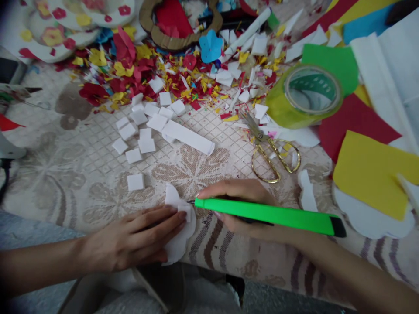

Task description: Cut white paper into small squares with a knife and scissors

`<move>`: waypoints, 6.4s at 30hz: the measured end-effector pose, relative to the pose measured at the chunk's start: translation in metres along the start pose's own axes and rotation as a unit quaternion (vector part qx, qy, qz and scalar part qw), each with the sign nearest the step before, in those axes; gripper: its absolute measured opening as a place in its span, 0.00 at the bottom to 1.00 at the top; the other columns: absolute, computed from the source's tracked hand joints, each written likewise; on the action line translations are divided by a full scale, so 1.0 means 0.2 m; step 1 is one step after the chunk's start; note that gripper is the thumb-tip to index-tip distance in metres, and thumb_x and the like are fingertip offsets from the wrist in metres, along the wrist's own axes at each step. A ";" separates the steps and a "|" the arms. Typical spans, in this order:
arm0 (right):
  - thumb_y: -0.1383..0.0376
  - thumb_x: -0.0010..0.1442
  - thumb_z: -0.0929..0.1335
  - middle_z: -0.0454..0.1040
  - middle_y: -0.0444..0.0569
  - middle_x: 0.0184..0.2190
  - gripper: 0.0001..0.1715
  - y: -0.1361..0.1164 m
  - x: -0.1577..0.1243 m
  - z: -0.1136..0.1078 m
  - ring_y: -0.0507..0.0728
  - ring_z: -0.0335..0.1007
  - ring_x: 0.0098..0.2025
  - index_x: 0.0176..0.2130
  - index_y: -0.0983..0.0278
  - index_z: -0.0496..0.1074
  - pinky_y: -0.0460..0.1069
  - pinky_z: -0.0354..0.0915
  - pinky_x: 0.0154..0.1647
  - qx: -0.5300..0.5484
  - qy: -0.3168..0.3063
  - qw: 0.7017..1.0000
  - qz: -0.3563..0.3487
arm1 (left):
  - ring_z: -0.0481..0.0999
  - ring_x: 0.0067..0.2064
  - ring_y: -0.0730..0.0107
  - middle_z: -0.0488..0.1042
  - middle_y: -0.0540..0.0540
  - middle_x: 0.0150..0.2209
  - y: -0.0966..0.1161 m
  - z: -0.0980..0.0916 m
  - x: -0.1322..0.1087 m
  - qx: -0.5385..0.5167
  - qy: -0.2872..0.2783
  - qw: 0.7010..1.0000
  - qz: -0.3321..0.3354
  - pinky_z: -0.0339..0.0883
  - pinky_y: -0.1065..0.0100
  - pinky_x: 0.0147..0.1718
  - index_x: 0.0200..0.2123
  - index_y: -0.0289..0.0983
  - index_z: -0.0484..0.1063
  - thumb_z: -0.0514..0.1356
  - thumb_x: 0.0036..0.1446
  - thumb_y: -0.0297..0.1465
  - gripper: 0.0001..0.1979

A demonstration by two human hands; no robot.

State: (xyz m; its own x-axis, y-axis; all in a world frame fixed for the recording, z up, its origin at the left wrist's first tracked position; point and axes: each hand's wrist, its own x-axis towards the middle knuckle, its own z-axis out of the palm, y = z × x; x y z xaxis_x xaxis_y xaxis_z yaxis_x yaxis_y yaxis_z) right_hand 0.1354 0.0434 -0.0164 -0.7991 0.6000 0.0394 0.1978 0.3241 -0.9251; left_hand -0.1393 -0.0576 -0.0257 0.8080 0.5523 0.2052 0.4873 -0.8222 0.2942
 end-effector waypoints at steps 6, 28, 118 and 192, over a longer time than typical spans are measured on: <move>0.73 0.58 0.65 0.80 0.44 0.35 0.18 -0.02 0.03 0.01 0.51 0.77 0.36 0.46 0.58 0.73 0.42 0.70 0.35 -0.005 0.032 0.999 -0.024 | 0.64 0.61 0.61 0.68 0.44 0.59 0.00 0.00 0.00 -0.006 0.001 1.000 -0.002 0.60 0.63 0.62 0.54 0.28 0.68 0.50 0.68 0.34 0.19; 0.72 0.58 0.65 0.79 0.45 0.42 0.18 0.02 0.04 0.00 0.47 0.75 0.43 0.49 0.63 0.72 0.38 0.66 0.43 0.016 -0.017 0.998 -0.053 | 0.64 0.61 0.59 0.69 0.43 0.58 0.00 0.02 0.00 -0.023 0.022 0.999 -0.001 0.60 0.62 0.62 0.54 0.26 0.68 0.51 0.68 0.33 0.19; 0.67 0.62 0.67 0.74 0.41 0.24 0.15 -0.04 -0.24 0.16 0.48 0.68 0.19 0.50 0.56 0.72 0.41 0.66 0.16 0.114 0.178 0.972 0.098 | 0.65 0.59 0.61 0.69 0.37 0.57 -0.02 -0.02 0.03 -0.051 0.015 0.999 0.008 0.64 0.62 0.59 0.57 0.26 0.63 0.49 0.68 0.34 0.21; 0.68 0.63 0.66 0.79 0.46 0.39 0.16 0.01 -0.21 0.04 0.50 0.76 0.36 0.51 0.59 0.72 0.43 0.70 0.40 -0.116 -0.041 0.989 -0.078 | 0.73 0.48 0.61 0.75 0.37 0.44 -0.07 -0.01 0.08 -0.101 0.053 0.993 -0.004 0.70 0.61 0.46 0.52 0.31 0.63 0.52 0.66 0.29 0.13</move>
State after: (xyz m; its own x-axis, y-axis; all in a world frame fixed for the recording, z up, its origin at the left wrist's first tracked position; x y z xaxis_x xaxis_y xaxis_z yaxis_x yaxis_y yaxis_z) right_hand 0.1647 0.0131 -0.0225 -0.8719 0.4709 0.1343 0.1863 0.5727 -0.7983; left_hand -0.1338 -0.0362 -0.0258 0.7598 0.5784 0.2969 0.4081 -0.7798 0.4748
